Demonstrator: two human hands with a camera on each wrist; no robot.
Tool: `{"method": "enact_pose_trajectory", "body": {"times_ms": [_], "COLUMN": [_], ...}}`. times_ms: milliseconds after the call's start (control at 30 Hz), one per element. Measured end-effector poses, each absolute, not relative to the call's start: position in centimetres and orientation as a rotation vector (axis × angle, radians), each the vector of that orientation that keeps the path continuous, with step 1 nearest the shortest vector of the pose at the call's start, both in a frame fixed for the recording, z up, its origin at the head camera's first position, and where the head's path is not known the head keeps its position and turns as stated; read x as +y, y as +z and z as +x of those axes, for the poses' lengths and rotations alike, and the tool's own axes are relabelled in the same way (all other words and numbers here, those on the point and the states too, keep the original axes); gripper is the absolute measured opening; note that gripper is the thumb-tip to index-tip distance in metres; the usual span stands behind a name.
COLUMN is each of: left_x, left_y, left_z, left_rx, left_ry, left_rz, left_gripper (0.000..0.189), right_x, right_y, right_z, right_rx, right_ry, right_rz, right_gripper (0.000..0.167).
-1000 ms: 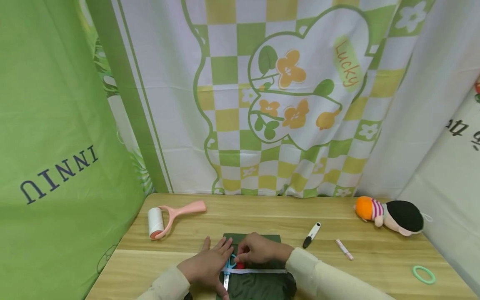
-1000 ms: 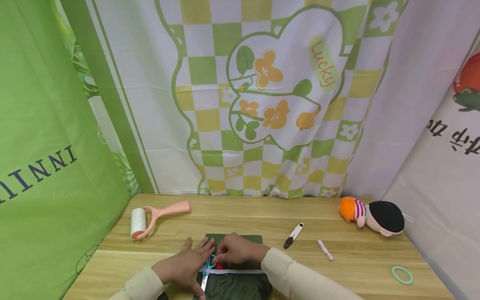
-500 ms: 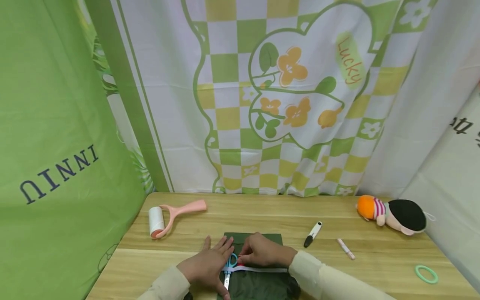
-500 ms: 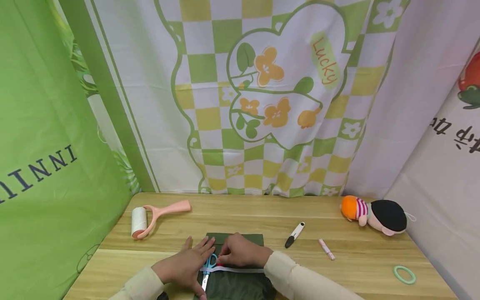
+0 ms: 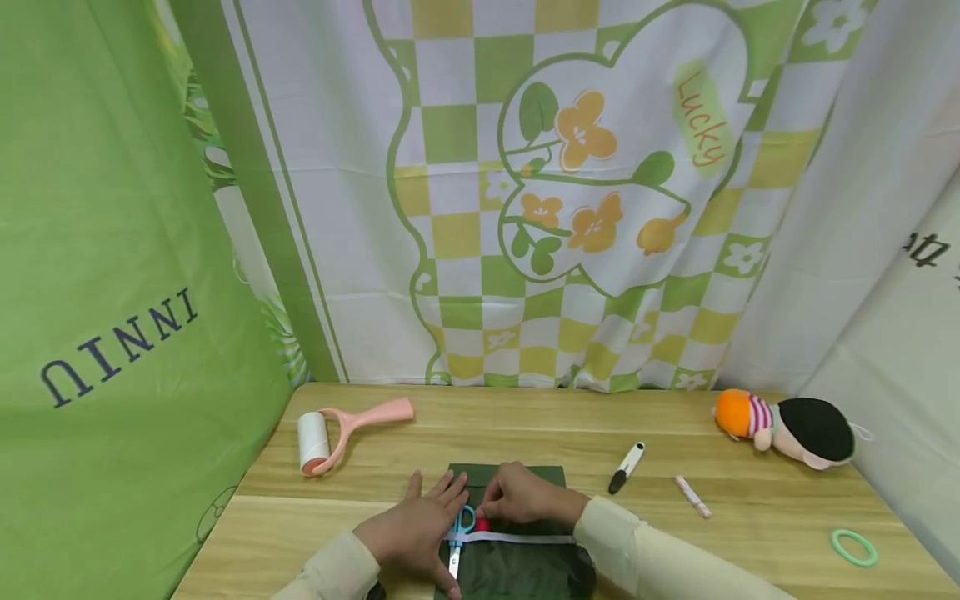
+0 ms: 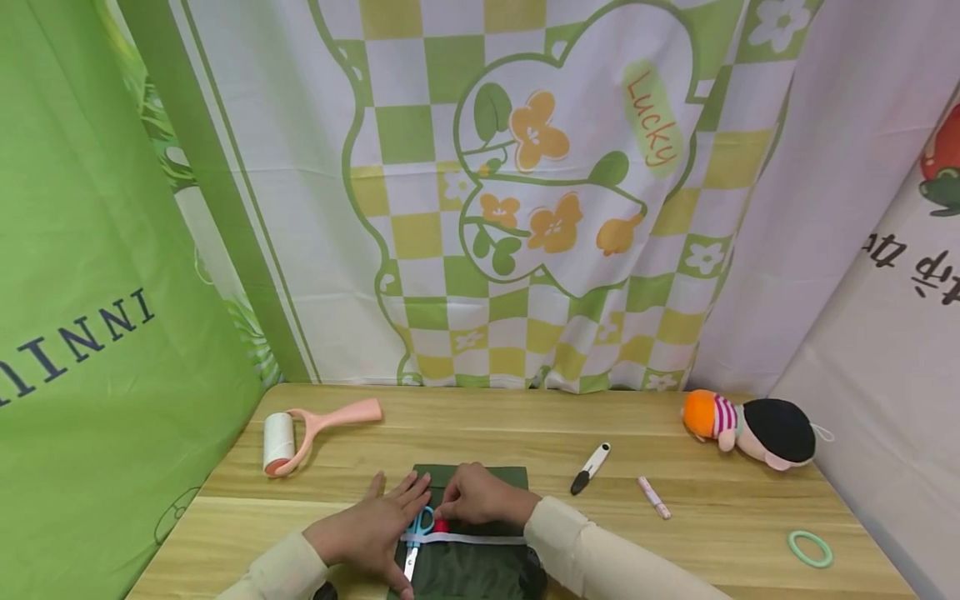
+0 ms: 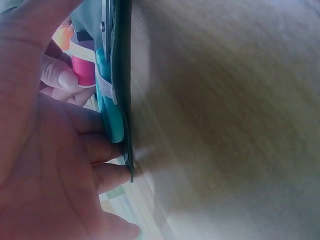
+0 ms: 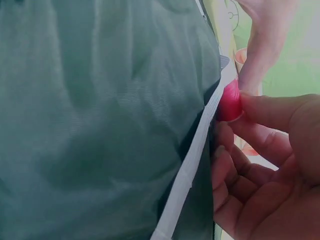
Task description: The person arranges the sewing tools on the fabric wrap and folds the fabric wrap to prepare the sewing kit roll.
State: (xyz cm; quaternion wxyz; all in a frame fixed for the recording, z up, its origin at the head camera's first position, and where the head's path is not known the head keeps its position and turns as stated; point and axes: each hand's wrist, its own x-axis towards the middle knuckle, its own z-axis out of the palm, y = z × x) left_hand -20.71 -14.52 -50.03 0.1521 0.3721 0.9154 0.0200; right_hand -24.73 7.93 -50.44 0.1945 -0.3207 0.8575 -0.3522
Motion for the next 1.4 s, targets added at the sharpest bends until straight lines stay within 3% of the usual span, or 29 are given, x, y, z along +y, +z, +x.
{"method": "enact_pose_trajectory", "body": {"times_ms": [300, 600, 867, 1100, 1400], "left_x": [-14.6, -14.6, -14.7, -14.9, -14.8], "left_y": [-50.1, -49.7, -50.0, -50.1, -50.1], "left_z": [-20.7, -20.6, -20.7, -20.8, -20.8], "left_rx": [2.616, 2.598, 2.602, 2.583, 2.593], "left_ry": [0.087, 0.102, 0.116, 0.121, 0.133], "left_rz": [1.070, 1.050, 1.060, 1.046, 1.042], "left_gripper": [0.126, 0.125, 0.126, 0.126, 0.126], "right_x": [7.3, 7.2, 7.5, 7.9, 7.7], "right_y": [-50.6, -50.4, -50.3, -50.7, -49.7], "right_z": [-24.3, -24.0, -23.8, -22.6, -22.3], "right_rx": [2.477, 2.442, 2.764, 2.695, 2.552], "right_ry": [-0.947, -0.929, -0.893, -0.731, -0.738], "right_rz": [-0.895, -0.945, -1.264, -1.514, -1.459], "right_gripper": [0.030, 0.024, 0.014, 0.009, 0.013]}}
